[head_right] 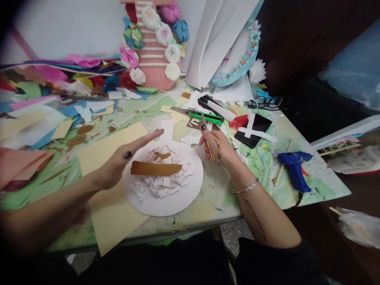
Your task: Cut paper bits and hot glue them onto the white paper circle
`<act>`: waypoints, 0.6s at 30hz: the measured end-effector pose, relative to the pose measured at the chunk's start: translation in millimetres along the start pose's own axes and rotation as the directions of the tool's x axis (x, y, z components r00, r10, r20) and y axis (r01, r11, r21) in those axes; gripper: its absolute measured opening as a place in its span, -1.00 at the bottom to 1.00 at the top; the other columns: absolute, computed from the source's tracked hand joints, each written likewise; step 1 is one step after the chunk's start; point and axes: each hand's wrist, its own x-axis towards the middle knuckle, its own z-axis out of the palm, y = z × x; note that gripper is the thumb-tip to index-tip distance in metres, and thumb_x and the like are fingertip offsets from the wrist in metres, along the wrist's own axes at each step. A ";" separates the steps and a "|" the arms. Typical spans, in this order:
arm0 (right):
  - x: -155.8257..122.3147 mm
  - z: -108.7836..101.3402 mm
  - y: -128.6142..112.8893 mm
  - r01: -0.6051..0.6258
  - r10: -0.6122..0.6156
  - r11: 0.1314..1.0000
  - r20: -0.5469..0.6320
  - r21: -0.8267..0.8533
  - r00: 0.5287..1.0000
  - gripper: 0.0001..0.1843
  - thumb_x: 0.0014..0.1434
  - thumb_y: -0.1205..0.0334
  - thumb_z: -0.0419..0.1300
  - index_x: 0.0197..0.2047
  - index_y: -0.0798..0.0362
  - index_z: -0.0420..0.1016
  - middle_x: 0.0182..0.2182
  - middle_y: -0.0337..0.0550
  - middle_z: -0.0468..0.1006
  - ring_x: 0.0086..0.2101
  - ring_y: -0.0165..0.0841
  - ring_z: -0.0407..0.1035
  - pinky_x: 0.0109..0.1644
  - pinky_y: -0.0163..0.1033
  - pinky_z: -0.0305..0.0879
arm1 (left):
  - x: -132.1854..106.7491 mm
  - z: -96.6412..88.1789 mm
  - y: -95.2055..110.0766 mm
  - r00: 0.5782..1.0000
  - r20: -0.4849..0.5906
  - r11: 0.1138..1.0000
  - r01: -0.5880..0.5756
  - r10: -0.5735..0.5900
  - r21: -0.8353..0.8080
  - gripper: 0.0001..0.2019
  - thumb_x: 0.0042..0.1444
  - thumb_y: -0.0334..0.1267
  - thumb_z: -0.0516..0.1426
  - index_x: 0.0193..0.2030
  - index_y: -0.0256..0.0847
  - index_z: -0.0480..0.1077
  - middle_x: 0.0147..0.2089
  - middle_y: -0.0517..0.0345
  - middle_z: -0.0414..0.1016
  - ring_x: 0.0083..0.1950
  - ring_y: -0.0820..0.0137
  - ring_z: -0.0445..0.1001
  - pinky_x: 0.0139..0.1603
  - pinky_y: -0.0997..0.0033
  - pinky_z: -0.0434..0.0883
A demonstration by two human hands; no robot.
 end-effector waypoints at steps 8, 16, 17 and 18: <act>0.1 -0.5 -3.6 -0.043 0.043 0.999 -0.011 -0.029 0.999 -0.52 0.12 -0.21 0.13 -0.51 0.05 0.35 -0.79 -0.37 0.17 -0.80 -0.51 0.09 -0.76 -0.39 0.04 | -31.3 -52.9 -35.7 0.763 -0.534 0.932 0.284 -0.363 -0.227 -0.73 0.07 -0.13 0.15 -0.08 -0.07 0.49 0.08 0.13 0.50 0.15 0.11 0.41 0.14 0.02 0.37; -1.4 5.3 -6.8 -0.131 0.127 0.989 -0.055 -0.069 0.990 -0.58 0.11 -0.14 0.16 -0.48 0.07 0.37 -0.78 -0.36 0.16 -0.78 -0.49 0.09 -0.73 -0.38 -0.02 | -104.0 -149.3 -121.0 0.661 -0.736 0.568 0.665 -0.147 0.485 -0.88 -0.06 -0.24 0.16 -0.36 -0.20 0.42 -0.31 0.06 0.47 0.05 0.04 0.40 0.11 -0.02 0.27; -1.3 6.1 -7.4 -0.153 0.149 0.986 -0.060 -0.064 0.987 -0.59 0.12 -0.12 0.16 -0.49 0.07 0.36 -0.78 -0.35 0.16 -0.77 -0.49 0.08 -0.73 -0.37 -0.03 | -109.9 -157.0 -128.8 0.641 -0.752 0.533 0.694 -0.153 0.484 -0.88 -0.05 -0.20 0.16 -0.40 -0.20 0.39 -0.38 0.05 0.43 0.04 0.01 0.39 0.10 -0.02 0.27; -1.1 6.8 -7.8 -0.172 0.169 0.984 -0.062 -0.052 0.984 -0.60 0.13 -0.11 0.16 -0.50 0.07 0.36 -0.78 -0.34 0.16 -0.78 -0.49 0.07 -0.72 -0.36 -0.04 | -114.2 -161.5 -135.0 0.630 -0.757 0.499 0.719 -0.173 0.484 -0.85 -0.04 -0.16 0.16 -0.43 -0.20 0.37 -0.42 0.05 0.41 0.04 0.00 0.40 0.08 -0.01 0.28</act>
